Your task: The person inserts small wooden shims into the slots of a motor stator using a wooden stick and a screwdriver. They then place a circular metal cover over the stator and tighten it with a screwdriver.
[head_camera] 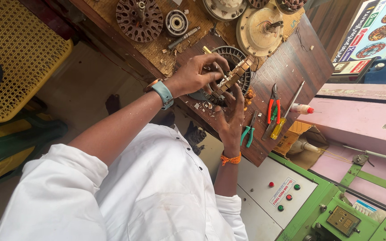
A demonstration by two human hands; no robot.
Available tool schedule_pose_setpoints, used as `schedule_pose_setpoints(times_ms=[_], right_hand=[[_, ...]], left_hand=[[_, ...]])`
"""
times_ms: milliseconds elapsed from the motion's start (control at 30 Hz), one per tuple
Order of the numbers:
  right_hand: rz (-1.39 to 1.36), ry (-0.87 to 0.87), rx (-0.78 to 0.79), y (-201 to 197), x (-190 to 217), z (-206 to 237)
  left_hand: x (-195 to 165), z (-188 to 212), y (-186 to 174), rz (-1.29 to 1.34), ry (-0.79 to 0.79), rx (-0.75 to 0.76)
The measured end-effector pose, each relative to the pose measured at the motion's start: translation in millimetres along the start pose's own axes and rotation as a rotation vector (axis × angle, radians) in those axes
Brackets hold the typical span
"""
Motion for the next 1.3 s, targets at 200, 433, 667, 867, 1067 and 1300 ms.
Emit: schedule_pose_setpoints(times_ms=[200, 433, 667, 867, 1067, 1300], right_hand=[[0.004, 0.013, 0.005, 2.1, 0.3, 2.1], [0.057, -0.050, 0.010, 5.1, -2.7, 2.9], [-0.002, 0.019, -0.006, 8.6, -2.7, 4.8], [-0.026, -0.010, -0.020, 5.2, -4.1, 0.3], [-0.024, -0.027, -0.028, 3.2, -9.9, -5.0], [0.003, 0.017, -0.031, 1.3, -6.8, -7.4]], left_hand=[[-7.6, 13.0, 4.4, -0.106, 0.084, -0.070], [-15.9, 15.4, 6.6, -0.435, 0.459, -0.259], [-10.6, 15.1, 4.2, -0.453, 0.348, -0.316], [3.3, 16.5, -0.8, -0.229, 0.097, -0.276], [-2.0, 32.1, 30.2, -0.460, 0.398, -0.270], [-23.3, 31.7, 47.5, -0.535, 0.239, -0.437]])
Point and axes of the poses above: each hand's wrist, its own z-axis away from the middle knuckle, its own y-axis out of the palm, x = y × z, the point moved 4 cm from there along -z, towards the middle knuckle, and after that the axes turned 7 degrees about -y, right-handed, at the moved point
